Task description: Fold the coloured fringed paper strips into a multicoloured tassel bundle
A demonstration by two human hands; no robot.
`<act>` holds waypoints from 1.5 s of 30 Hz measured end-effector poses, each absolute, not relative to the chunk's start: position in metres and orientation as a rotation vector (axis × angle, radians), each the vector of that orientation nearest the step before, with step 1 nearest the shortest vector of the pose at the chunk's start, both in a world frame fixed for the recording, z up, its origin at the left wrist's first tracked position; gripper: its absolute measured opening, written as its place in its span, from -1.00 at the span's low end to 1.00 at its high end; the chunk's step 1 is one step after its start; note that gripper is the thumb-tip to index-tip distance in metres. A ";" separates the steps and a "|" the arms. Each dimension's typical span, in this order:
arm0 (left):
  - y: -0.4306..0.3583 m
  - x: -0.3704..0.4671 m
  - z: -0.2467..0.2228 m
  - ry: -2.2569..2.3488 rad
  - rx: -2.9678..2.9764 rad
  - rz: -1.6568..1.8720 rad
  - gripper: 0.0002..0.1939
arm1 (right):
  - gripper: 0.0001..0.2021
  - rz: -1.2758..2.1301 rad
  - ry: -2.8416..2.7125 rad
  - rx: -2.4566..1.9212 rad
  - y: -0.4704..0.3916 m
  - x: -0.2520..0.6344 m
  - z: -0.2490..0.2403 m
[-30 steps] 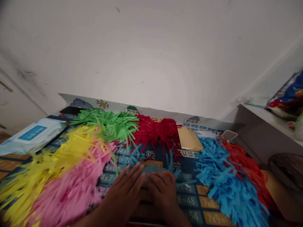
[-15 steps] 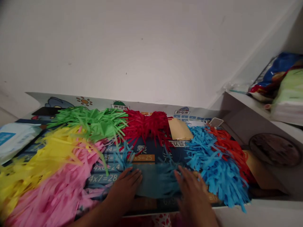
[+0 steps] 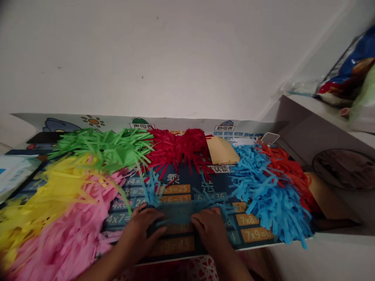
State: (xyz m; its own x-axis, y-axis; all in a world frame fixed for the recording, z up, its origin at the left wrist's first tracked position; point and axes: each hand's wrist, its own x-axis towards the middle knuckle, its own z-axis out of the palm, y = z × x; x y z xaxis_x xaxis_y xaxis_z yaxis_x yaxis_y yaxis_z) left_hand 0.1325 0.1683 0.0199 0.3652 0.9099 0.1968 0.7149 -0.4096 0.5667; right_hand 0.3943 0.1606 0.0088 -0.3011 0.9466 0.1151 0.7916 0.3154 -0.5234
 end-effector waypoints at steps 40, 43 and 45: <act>0.189 0.169 0.048 1.110 3.003 -0.172 -0.77 | -0.71 0.560 -2.529 -1.168 0.181 0.373 0.019; 0.182 0.168 0.045 1.234 2.940 -0.169 -0.75 | -0.64 0.599 -2.557 -1.174 0.198 0.389 0.020; 0.182 0.165 0.039 1.310 2.875 -0.068 -0.79 | -0.62 0.580 -2.557 -1.175 0.206 0.398 0.022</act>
State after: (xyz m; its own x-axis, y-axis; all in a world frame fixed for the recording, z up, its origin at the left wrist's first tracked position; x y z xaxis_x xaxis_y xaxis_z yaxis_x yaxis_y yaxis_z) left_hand 0.1646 0.1821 0.0387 0.6555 0.7546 -0.0316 0.7538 -0.6562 -0.0343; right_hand 0.3980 0.2061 0.0219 -0.6355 0.7685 0.0742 0.6614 0.5914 -0.4613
